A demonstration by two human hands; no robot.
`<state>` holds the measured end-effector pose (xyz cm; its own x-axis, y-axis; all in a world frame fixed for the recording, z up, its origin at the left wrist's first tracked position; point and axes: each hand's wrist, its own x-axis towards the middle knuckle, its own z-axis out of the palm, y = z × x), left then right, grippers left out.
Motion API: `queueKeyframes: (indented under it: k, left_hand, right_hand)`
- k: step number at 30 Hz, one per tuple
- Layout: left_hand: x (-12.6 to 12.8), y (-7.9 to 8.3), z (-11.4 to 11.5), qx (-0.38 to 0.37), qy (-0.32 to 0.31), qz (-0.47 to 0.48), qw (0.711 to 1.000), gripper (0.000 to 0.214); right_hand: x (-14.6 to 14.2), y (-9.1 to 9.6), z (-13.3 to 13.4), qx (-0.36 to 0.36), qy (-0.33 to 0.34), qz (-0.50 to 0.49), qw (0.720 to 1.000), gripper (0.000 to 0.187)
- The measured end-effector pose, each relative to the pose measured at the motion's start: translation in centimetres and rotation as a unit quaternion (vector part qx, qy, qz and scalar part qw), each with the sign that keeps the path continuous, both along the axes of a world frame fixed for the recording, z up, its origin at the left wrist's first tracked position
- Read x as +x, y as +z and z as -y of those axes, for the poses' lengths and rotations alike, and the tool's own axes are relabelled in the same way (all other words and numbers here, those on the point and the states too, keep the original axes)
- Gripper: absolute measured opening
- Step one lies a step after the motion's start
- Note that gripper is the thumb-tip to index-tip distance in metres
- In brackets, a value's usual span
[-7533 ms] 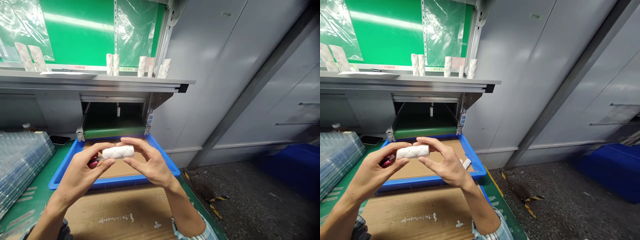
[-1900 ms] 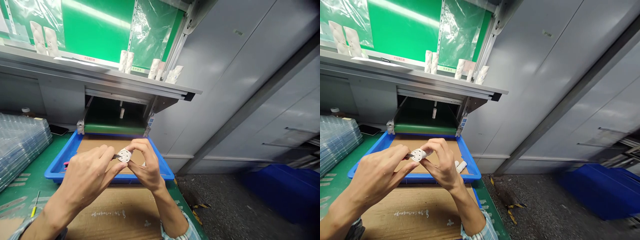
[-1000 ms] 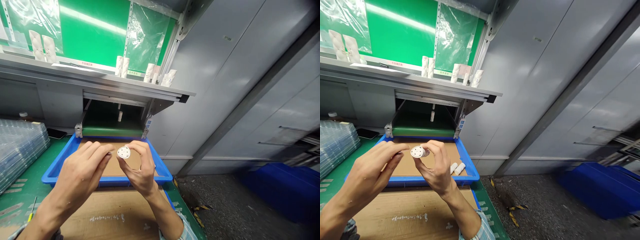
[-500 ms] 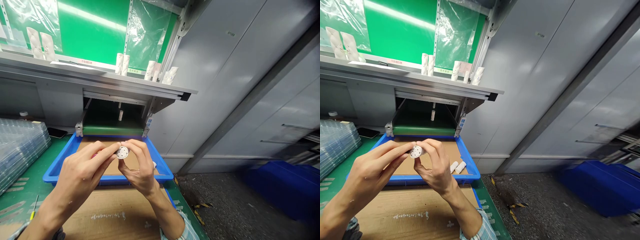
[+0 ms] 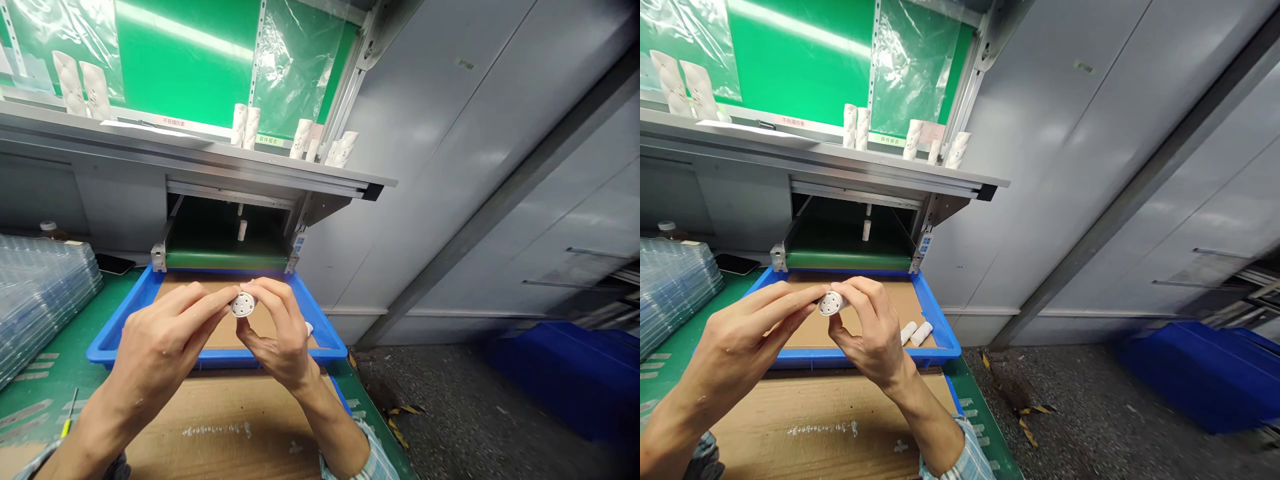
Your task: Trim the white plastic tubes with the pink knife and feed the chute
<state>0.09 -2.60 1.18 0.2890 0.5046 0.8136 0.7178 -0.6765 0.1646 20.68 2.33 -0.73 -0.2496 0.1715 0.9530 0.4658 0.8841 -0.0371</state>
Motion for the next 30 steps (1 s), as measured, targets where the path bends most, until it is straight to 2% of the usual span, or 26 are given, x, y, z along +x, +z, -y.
queueKeyframes:
  k: [17, 23, 30]
  left_hand:
    - [0.1, 0.2, 0.0, 0.041, 0.009, -0.010, 0.999, 0.023]
    - [0.2, 0.3, 0.3, 0.048, 0.035, -0.031, 0.998, 0.022]
    - [0.5, 0.7, 1.2, 0.112, 0.099, -0.104, 0.983, 0.021]
  right_hand:
    - [0.1, -0.3, -0.1, -0.015, -0.019, -0.002, 1.000, 0.043]
    - [0.1, -0.2, -0.3, 0.002, -0.018, 0.000, 1.000, 0.043]
    - [0.0, -0.2, -0.4, 0.036, -0.065, 0.008, 0.997, 0.044]
